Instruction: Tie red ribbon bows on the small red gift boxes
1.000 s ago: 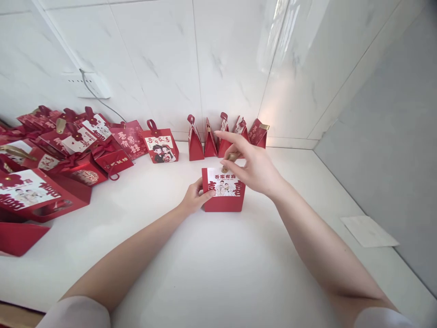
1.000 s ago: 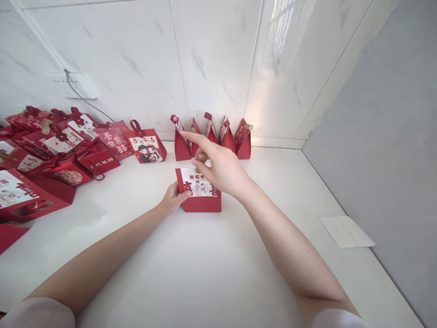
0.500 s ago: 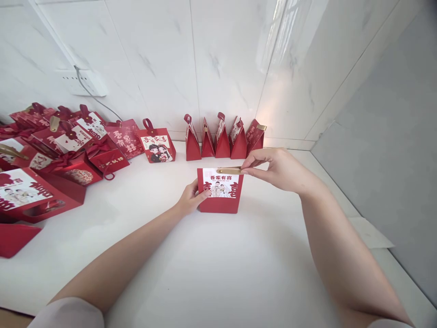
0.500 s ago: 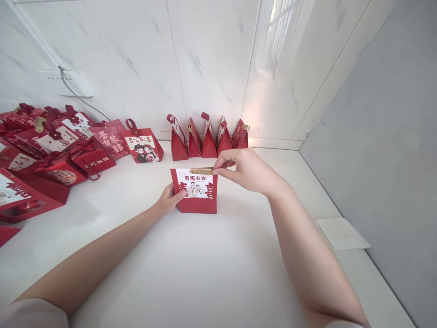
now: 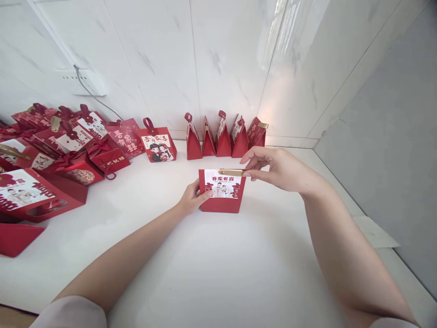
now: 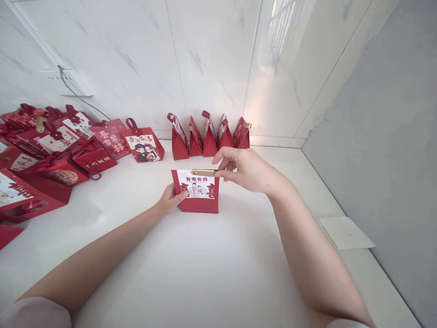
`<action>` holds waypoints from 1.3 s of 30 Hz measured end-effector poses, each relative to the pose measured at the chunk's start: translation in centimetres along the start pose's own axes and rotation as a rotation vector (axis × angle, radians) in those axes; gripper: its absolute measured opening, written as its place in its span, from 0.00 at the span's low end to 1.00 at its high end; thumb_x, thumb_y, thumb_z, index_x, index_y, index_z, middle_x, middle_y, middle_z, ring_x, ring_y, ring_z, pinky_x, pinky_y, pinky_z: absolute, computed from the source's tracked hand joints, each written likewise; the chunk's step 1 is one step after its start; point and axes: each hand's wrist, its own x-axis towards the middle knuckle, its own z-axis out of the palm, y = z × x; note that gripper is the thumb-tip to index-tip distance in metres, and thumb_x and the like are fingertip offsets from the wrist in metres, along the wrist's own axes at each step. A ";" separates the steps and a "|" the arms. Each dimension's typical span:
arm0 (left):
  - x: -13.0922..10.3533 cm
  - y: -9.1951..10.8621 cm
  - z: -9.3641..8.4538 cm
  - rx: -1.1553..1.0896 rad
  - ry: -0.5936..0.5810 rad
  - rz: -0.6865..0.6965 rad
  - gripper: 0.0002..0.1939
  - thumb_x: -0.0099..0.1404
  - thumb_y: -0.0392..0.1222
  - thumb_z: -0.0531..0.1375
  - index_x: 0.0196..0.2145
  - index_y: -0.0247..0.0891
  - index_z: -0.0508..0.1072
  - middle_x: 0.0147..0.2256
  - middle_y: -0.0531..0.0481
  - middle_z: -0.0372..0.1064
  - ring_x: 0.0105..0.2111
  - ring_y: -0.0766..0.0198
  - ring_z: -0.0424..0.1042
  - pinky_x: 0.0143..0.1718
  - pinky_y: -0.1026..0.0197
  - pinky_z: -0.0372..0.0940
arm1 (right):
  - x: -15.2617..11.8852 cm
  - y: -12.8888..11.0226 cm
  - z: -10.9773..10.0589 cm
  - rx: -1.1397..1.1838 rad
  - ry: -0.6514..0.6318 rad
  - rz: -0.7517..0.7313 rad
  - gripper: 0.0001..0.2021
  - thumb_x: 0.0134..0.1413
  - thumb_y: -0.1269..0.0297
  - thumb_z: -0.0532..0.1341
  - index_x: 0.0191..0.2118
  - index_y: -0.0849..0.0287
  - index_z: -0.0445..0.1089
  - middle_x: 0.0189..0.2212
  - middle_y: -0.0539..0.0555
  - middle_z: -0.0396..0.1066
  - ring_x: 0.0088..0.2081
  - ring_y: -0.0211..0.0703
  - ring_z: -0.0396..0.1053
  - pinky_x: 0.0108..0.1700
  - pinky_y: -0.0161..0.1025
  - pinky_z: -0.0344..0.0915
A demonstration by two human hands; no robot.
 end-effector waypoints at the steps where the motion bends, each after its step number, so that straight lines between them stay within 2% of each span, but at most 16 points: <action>1: 0.0 0.1 0.0 0.023 0.004 0.014 0.25 0.61 0.49 0.63 0.52 0.35 0.69 0.50 0.39 0.73 0.50 0.47 0.73 0.47 0.51 0.70 | 0.0 -0.2 0.1 -0.034 0.010 -0.016 0.07 0.57 0.61 0.62 0.41 0.53 0.69 0.34 0.51 0.77 0.35 0.45 0.74 0.32 0.40 0.66; 5: -0.2 0.4 0.1 0.079 -0.004 0.054 0.24 0.61 0.48 0.63 0.52 0.34 0.69 0.49 0.40 0.74 0.48 0.47 0.73 0.46 0.52 0.70 | 0.3 -0.9 1.5 -0.102 0.080 -0.116 0.07 0.58 0.59 0.61 0.41 0.53 0.72 0.41 0.53 0.76 0.41 0.49 0.73 0.35 0.42 0.69; 7: -0.3 0.6 0.2 0.071 -0.008 0.051 0.24 0.62 0.48 0.63 0.53 0.35 0.69 0.49 0.40 0.74 0.48 0.47 0.74 0.46 0.52 0.70 | 0.6 -1.1 2.4 -0.068 0.111 -0.175 0.10 0.59 0.60 0.60 0.45 0.53 0.71 0.44 0.54 0.74 0.43 0.49 0.72 0.38 0.43 0.70; 9: -0.2 0.6 0.3 0.065 -0.003 0.051 0.24 0.62 0.48 0.63 0.53 0.35 0.68 0.49 0.40 0.74 0.48 0.48 0.74 0.46 0.53 0.70 | 0.9 -1.1 3.2 -0.058 0.101 -0.221 0.13 0.61 0.63 0.58 0.51 0.52 0.69 0.46 0.55 0.73 0.43 0.47 0.73 0.40 0.43 0.71; 11: -0.2 0.7 0.3 0.066 -0.002 0.054 0.24 0.62 0.48 0.63 0.53 0.35 0.69 0.48 0.40 0.74 0.48 0.48 0.74 0.46 0.53 0.70 | 1.1 -1.1 3.7 -0.084 0.069 -0.238 0.14 0.63 0.66 0.55 0.52 0.52 0.69 0.44 0.54 0.73 0.41 0.46 0.73 0.38 0.42 0.70; 16: -0.2 0.6 0.4 0.060 -0.009 0.050 0.26 0.61 0.48 0.63 0.54 0.35 0.68 0.49 0.41 0.74 0.49 0.48 0.73 0.48 0.53 0.69 | 1.2 -1.1 3.7 -0.073 0.041 -0.179 0.11 0.63 0.68 0.55 0.46 0.54 0.73 0.41 0.52 0.76 0.38 0.44 0.73 0.36 0.40 0.70; 23: -0.1 0.6 0.4 0.054 -0.008 0.037 0.27 0.60 0.49 0.64 0.54 0.35 0.69 0.49 0.41 0.74 0.49 0.47 0.73 0.48 0.52 0.69 | 1.0 -1.2 3.5 -0.024 0.022 -0.122 0.09 0.63 0.65 0.56 0.44 0.53 0.73 0.39 0.51 0.77 0.36 0.43 0.74 0.35 0.39 0.69; 39: -0.2 1.2 0.8 0.120 -0.057 0.063 0.25 0.59 0.48 0.65 0.52 0.36 0.71 0.48 0.41 0.75 0.48 0.47 0.74 0.46 0.53 0.70 | 0.7 -1.2 2.8 -0.051 -0.022 -0.070 0.06 0.62 0.61 0.58 0.35 0.54 0.68 0.32 0.51 0.77 0.31 0.42 0.73 0.28 0.37 0.63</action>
